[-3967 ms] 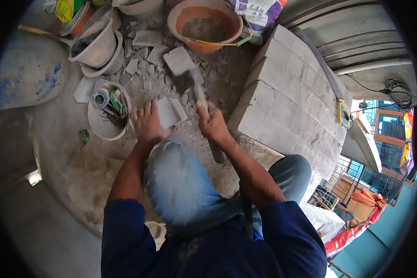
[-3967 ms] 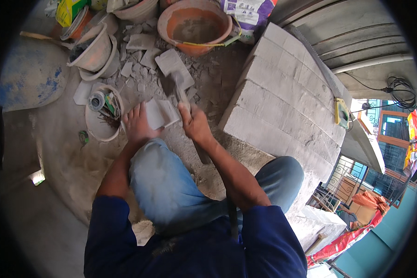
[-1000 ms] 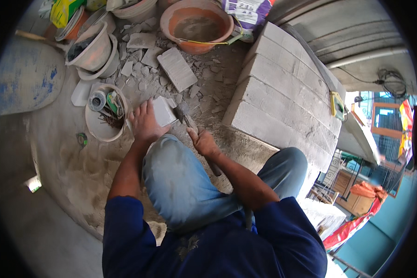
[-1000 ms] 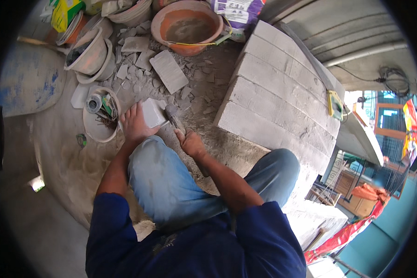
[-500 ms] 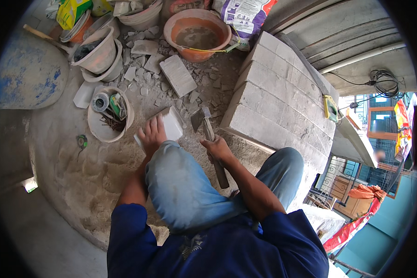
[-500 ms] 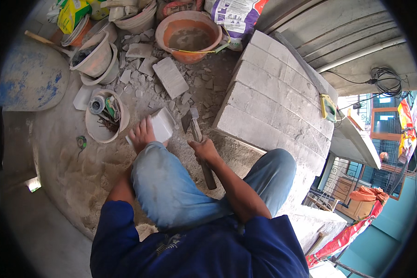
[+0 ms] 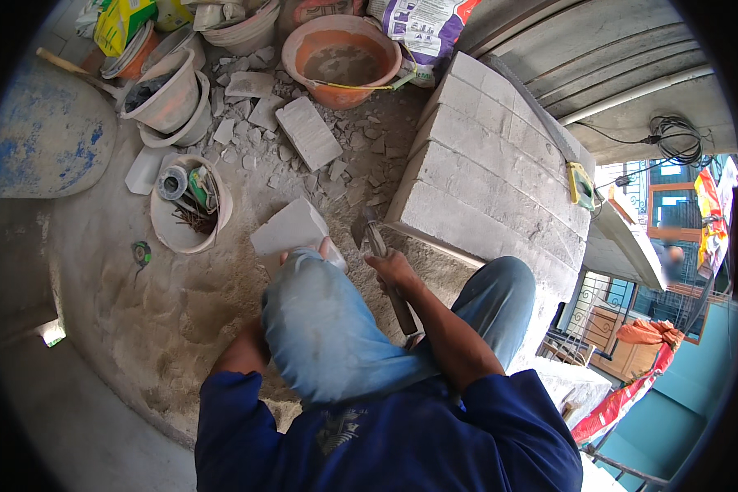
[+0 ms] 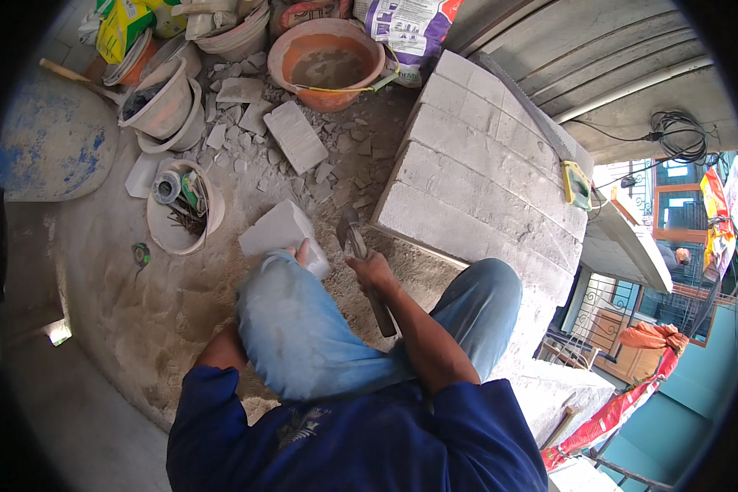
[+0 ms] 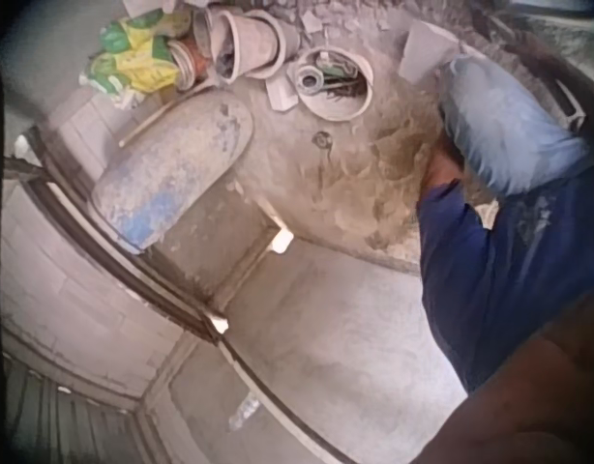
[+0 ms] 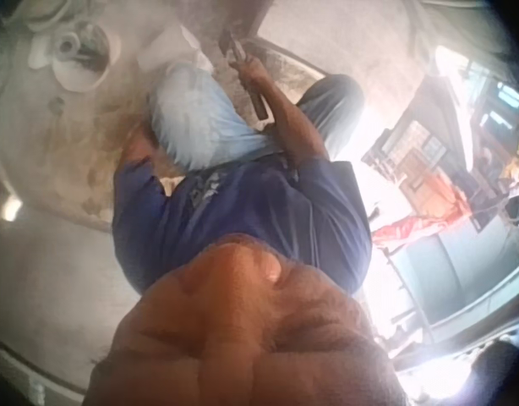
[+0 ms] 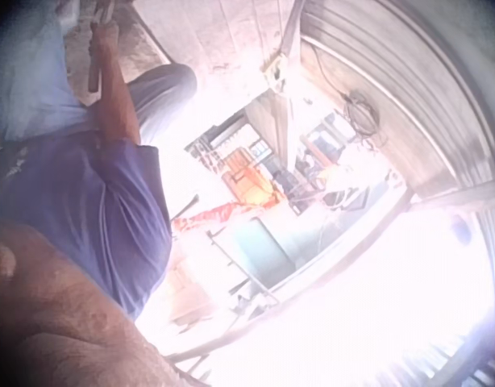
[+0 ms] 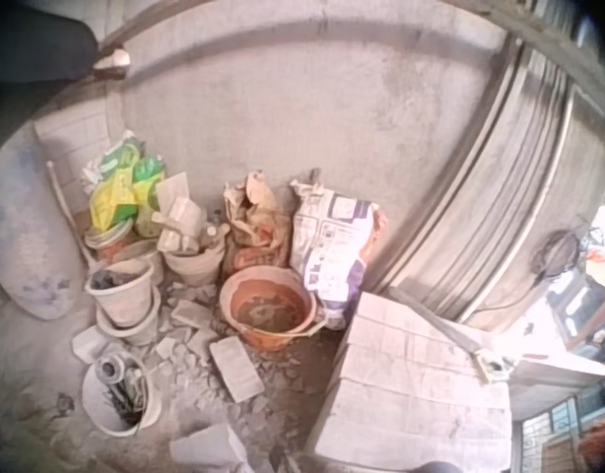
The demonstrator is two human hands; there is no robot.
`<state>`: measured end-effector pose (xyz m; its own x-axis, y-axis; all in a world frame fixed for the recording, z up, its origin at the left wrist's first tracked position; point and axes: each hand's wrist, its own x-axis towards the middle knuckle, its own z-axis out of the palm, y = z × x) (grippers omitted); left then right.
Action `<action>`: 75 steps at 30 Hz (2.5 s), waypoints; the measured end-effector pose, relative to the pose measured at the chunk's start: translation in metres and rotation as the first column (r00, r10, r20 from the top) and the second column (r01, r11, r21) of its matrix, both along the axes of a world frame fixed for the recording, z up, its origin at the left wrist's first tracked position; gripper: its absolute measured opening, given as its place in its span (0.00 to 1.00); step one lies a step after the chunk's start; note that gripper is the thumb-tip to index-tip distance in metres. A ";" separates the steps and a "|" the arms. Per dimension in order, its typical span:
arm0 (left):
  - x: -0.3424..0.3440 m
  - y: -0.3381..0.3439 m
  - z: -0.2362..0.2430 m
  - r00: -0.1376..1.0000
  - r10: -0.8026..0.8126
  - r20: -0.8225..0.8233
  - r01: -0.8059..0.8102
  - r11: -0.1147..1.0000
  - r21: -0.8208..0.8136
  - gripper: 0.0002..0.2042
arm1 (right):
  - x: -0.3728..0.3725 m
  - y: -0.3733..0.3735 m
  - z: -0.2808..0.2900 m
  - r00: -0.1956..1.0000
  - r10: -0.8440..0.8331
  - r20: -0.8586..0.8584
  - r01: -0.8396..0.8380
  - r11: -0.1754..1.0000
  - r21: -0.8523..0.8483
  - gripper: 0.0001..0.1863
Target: The person measures a white tile with a tape measure, then uses a hammer to break it into smaller pieces. They smooth the broken edges with a hand tool and hand the finished piece to another person.
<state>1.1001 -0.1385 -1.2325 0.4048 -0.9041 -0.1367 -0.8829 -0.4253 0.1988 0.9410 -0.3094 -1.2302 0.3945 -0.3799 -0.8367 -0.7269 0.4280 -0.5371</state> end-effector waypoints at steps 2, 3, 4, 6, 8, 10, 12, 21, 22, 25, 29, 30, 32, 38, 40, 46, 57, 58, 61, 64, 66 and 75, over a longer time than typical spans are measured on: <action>-0.005 -0.009 -0.001 0.998 -0.023 -0.059 0.020 0.999 -0.050 0.23 | -0.006 -0.002 -0.005 1.000 0.023 -0.006 -0.023 1.000 0.000 0.21; -0.008 -0.012 -0.003 0.996 -0.031 -0.084 0.025 0.997 -0.075 0.22 | -0.008 -0.003 -0.006 0.999 0.035 -0.012 -0.035 0.999 0.000 0.21; -0.009 -0.013 -0.004 0.994 -0.038 -0.099 0.028 0.995 -0.100 0.22 | -0.009 -0.003 -0.008 0.997 0.062 -0.038 -0.063 0.998 -0.004 0.21; -0.012 -0.013 -0.008 0.990 -0.044 -0.132 0.023 0.987 -0.157 0.20 | -0.011 -0.003 -0.007 0.988 0.117 -0.097 -0.118 0.993 -0.006 0.22; -0.009 -0.012 -0.014 0.988 -0.027 -0.150 -0.007 0.975 -0.224 0.19 | -0.011 -0.001 -0.006 0.986 0.110 -0.126 -0.114 0.993 -0.027 0.22; 0.000 -0.014 -0.020 0.988 0.018 -0.151 -0.065 0.946 -0.317 0.19 | -0.011 0.000 -0.004 0.983 0.119 -0.142 -0.127 0.991 -0.050 0.22; 0.026 -0.016 -0.031 0.983 0.126 -0.134 -0.171 0.891 -0.420 0.18 | -0.008 0.004 -0.002 0.977 0.157 -0.141 -0.168 0.983 -0.069 0.23; 0.175 -0.012 -0.146 0.812 0.417 -0.409 -0.460 0.888 -0.007 0.18 | 0.009 0.043 -0.019 0.864 0.418 -0.280 -0.490 0.826 -0.279 0.42; 0.176 -0.015 -0.155 0.810 0.398 -0.430 -0.422 0.906 0.045 0.18 | 0.009 0.044 -0.025 0.875 0.402 -0.270 -0.473 0.830 -0.296 0.40; 0.162 -0.024 -0.172 0.768 0.361 -0.530 -0.336 0.930 0.147 0.20 | 0.002 0.039 -0.018 0.885 0.366 -0.287 -0.441 0.858 -0.265 0.39; 0.166 -0.007 -0.197 0.648 0.385 -0.657 -0.382 0.911 0.156 0.26 | -0.004 0.046 -0.039 0.910 0.327 -0.256 -0.398 0.862 -0.315 0.38; 0.166 -0.002 -0.197 0.610 0.387 -0.691 -0.382 0.908 0.172 0.27 | -0.004 0.045 -0.041 0.911 0.334 -0.242 -0.401 0.855 -0.331 0.38; 0.175 0.008 -0.191 0.623 0.426 -0.656 -0.338 0.903 0.266 0.26 | -0.002 0.047 -0.046 0.916 0.336 -0.219 -0.394 0.855 -0.337 0.39; 0.148 -0.013 -0.101 0.048 0.517 -0.855 -0.247 0.835 0.491 0.31 | -0.020 0.034 -0.066 0.939 0.276 -0.204 -0.327 0.900 -0.289 0.41; 0.151 0.008 -0.100 0.215 0.470 -0.856 -0.202 0.879 0.432 0.37 | -0.011 0.033 -0.057 0.941 0.297 -0.165 -0.331 0.911 -0.246 0.41; 0.114 -0.006 -0.053 0.450 0.456 -0.768 -0.260 0.889 0.376 0.54 | -0.029 0.020 -0.055 0.939 0.236 -0.251 -0.285 0.940 -0.185 0.36; 0.117 -0.058 0.093 0.957 0.276 -0.093 -0.241 0.929 0.282 0.58 | 0.008 0.003 -0.030 0.991 0.136 0.009 -0.122 0.914 -0.388 0.26; 0.118 -0.063 0.094 0.962 0.268 -0.044 -0.246 0.927 0.283 0.58 | 0.014 0.002 -0.020 0.994 0.103 0.024 -0.087 0.926 -0.367 0.27; 0.113 -0.078 0.083 0.948 0.315 -0.030 -0.291 0.904 0.312 0.59 | 0.031 -0.001 0.026 0.989 0.099 0.110 -0.058 0.943 -0.327 0.25; 0.108 -0.074 0.066 0.951 0.305 -0.044 -0.288 0.930 0.229 0.61 | 0.033 0.003 0.054 0.952 0.105 0.288 0.041 0.888 -0.458 0.23; 0.104 -0.070 0.054 0.947 0.317 -0.045 -0.307 0.940 0.147 0.62 | 0.034 0.005 0.059 0.936 0.100 0.336 0.058 0.902 -0.429 0.22; 0.109 -0.065 0.046 0.916 0.390 -0.093 -0.368 0.909 0.195 0.62 | 0.035 0.016 0.038 0.951 0.118 0.287 0.015 0.907 -0.420 0.20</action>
<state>1.2093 -0.2039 -1.1867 0.6814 -0.6445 -0.3469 -0.6204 -0.7601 0.1933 0.9757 -0.2939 -1.1925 0.6290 -0.6358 -0.4474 -0.5182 0.0862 -0.8509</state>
